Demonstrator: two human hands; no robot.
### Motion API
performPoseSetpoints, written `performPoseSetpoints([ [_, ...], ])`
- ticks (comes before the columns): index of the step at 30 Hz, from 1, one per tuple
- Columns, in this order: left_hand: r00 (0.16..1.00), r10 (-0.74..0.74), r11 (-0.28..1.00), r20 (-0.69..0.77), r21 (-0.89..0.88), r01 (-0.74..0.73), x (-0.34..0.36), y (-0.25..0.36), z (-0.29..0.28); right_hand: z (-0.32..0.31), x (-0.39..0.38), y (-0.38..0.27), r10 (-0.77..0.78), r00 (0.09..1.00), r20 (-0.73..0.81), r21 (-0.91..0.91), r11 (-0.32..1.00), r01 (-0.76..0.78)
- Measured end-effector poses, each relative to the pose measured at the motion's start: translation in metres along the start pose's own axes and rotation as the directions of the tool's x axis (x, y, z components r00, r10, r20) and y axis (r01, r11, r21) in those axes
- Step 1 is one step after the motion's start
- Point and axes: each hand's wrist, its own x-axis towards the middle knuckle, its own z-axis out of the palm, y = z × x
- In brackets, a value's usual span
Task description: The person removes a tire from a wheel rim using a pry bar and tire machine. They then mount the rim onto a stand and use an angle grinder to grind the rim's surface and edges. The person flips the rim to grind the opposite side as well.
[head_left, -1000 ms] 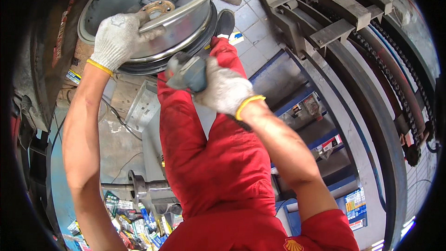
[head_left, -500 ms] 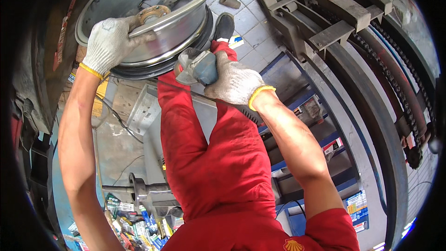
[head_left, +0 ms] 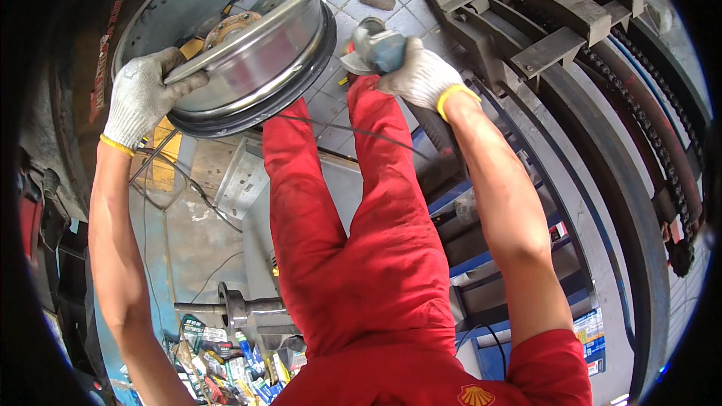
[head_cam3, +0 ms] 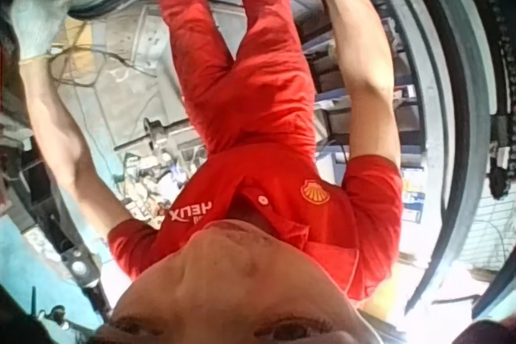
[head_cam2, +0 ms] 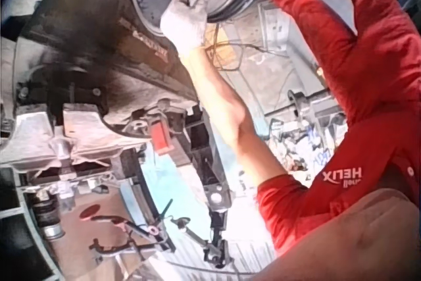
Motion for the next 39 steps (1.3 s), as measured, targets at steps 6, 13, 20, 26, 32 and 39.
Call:
performPoseSetpoints([
  [6,0.968,0.156,0.949,-0.197,0.301,-0.091,0.038,0.082,0.057,0.003,-0.063,0.017,0.038,0.985,0.168,0.116,0.991,-0.058],
  [13,0.958,0.204,0.950,-0.202,0.276,-0.144,0.025,0.075,0.083,0.041,-0.137,0.008,-0.097,0.979,0.178,0.149,0.986,0.070],
  [20,0.977,0.201,0.954,-0.066,0.238,-0.180,0.024,0.096,0.076,0.088,-0.144,-0.028,-0.237,0.944,0.228,0.195,0.961,0.194],
  [26,0.954,0.288,0.935,-0.080,0.237,-0.263,0.031,0.103,0.075,0.105,-0.137,-0.048,-0.303,0.938,0.171,0.243,0.935,0.257],
  [32,0.952,0.295,0.931,-0.087,0.253,-0.265,0.033,0.103,0.072,0.108,-0.120,-0.060,-0.300,0.941,0.156,0.228,0.938,0.261],
  [39,0.940,0.316,0.930,-0.126,0.238,-0.281,0.035,0.092,0.070,0.064,-0.111,-0.045,-0.203,0.939,0.277,0.158,0.974,0.164],
])
